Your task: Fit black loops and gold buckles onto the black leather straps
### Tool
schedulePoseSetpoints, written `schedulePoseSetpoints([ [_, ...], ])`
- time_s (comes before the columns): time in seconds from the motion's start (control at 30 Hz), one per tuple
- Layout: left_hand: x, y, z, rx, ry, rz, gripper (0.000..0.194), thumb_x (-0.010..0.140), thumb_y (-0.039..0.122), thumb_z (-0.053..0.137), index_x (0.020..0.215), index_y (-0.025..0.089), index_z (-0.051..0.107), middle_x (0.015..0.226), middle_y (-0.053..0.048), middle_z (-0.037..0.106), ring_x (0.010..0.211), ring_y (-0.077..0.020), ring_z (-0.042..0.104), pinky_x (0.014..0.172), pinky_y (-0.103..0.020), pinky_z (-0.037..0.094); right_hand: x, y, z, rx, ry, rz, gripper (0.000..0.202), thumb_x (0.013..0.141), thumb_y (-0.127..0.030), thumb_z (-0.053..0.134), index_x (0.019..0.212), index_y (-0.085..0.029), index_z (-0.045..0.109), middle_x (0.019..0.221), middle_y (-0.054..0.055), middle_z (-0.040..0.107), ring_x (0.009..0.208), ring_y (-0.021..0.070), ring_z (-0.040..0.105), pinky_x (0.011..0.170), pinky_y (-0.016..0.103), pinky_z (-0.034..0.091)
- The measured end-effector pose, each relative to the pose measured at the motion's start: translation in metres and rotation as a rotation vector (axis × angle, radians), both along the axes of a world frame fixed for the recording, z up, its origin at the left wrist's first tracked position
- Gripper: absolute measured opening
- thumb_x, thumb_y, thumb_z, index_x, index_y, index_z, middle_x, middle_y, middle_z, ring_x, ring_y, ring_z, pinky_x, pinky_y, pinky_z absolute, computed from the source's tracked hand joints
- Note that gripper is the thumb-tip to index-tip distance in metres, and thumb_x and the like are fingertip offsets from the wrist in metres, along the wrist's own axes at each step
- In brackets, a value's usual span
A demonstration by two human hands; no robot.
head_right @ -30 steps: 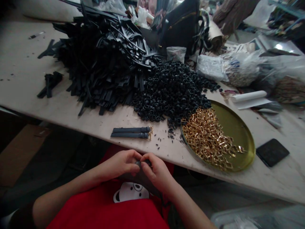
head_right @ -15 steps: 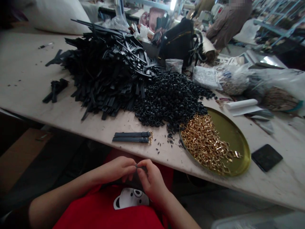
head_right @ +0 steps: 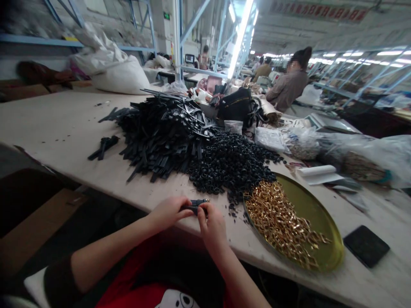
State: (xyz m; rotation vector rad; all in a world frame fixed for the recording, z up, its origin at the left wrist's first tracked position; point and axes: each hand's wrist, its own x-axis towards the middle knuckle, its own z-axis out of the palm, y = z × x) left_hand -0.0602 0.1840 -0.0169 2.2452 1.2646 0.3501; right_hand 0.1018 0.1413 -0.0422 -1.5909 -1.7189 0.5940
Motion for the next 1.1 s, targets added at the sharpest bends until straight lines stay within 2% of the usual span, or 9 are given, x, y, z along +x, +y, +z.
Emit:
schedulePoseSetpoints([
  [0.17,-0.01,0.039,-0.007,0.184,0.109,0.12,0.016,0.083,0.029,0.05,0.084,0.017,0.061,0.088,-0.006,0.061,0.084,-0.0186,0.055,0.077,-0.028,0.039,-0.002,0.045,-0.021,0.166,-0.17,0.026,0.026,0.088,-0.031,0.038,0.087,-0.018,0.06,0.09,0.009,0.06,0.085,0.0217,0.053,0.077,0.037,0.041],
  [0.4,-0.016,0.114,-0.005,0.267,0.262,0.338,0.018,0.082,0.024,0.048,0.087,0.01,0.059,0.091,-0.017,0.058,0.089,-0.0287,0.053,0.077,-0.039,0.036,-0.002,0.044,-0.046,0.143,-0.146,0.014,0.033,0.086,-0.033,0.043,0.113,-0.017,0.052,0.11,0.013,0.057,0.103,0.0255,0.049,0.088,0.044,0.039],
  [0.5,-0.016,0.124,-0.002,0.258,0.297,0.366,0.015,0.079,0.02,0.046,0.077,0.011,0.058,0.083,-0.014,0.059,0.082,-0.0266,0.055,0.073,-0.037,0.036,0.001,0.043,-0.046,0.141,-0.108,-0.002,0.034,0.085,-0.032,0.045,0.115,-0.017,0.05,0.112,0.013,0.055,0.105,0.0258,0.048,0.089,0.045,0.039],
  [0.6,-0.028,0.102,0.008,0.224,0.216,0.414,0.015,0.08,0.022,0.041,0.074,0.015,0.053,0.076,-0.007,0.057,0.072,-0.0197,0.054,0.065,-0.03,0.037,0.003,0.039,-0.04,0.197,-0.03,-0.038,0.035,0.084,-0.029,0.047,0.117,-0.019,0.048,0.116,0.013,0.052,0.108,0.0261,0.046,0.091,0.045,0.037],
  [0.73,-0.051,0.035,0.024,-0.166,-0.319,0.524,0.018,0.079,0.031,0.041,0.066,0.019,0.044,0.058,0.002,0.047,0.058,-0.013,0.048,0.056,-0.024,0.038,-0.004,0.03,-0.017,0.198,0.188,-0.028,0.023,0.084,-0.028,0.046,0.103,-0.022,0.057,0.1,0.01,0.058,0.096,0.023,0.052,0.084,0.039,0.04],
  [0.83,-0.056,-0.021,0.024,-0.445,-0.582,0.526,0.021,0.078,0.036,0.043,0.066,0.018,0.044,0.058,0.003,0.048,0.057,-0.0116,0.046,0.057,-0.023,0.038,-0.015,0.027,0.007,-0.164,0.494,0.082,0.027,0.086,-0.04,0.041,0.09,-0.02,0.059,0.074,0.004,0.057,0.066,0.0162,0.053,0.061,0.029,0.043],
  [0.9,-0.054,-0.048,0.019,-0.591,-0.679,0.473,0.022,0.077,0.037,0.047,0.067,0.017,0.046,0.06,0.002,0.05,0.057,-0.0109,0.045,0.056,-0.023,0.037,-0.023,0.025,0.018,-0.408,0.728,0.086,0.035,0.083,-0.05,0.04,0.084,-0.019,0.055,0.057,-0.002,0.049,0.048,0.0108,0.042,0.046,0.024,0.035],
  [1.0,-0.046,-0.063,0.012,-0.788,-0.719,0.36,0.023,0.076,0.038,0.051,0.072,0.015,0.049,0.065,0.001,0.052,0.06,-0.0109,0.045,0.055,-0.022,0.036,-0.036,0.016,0.024,-0.555,0.924,0.019,0.038,0.074,-0.056,0.051,0.075,-0.018,0.049,0.048,-0.008,0.037,0.04,0.0064,0.03,0.039,0.02,0.023],
  [1.1,-0.034,-0.054,0.009,-0.855,-0.769,0.297,0.029,0.076,0.042,0.054,0.082,0.014,0.05,0.072,-0.001,0.057,0.063,-0.0117,0.05,0.056,-0.022,0.037,-0.046,0.0,0.021,-0.618,0.893,0.072,0.041,0.066,-0.058,0.058,0.073,-0.018,0.048,0.047,-0.009,0.038,0.04,0.0057,0.031,0.038,0.018,0.022],
])
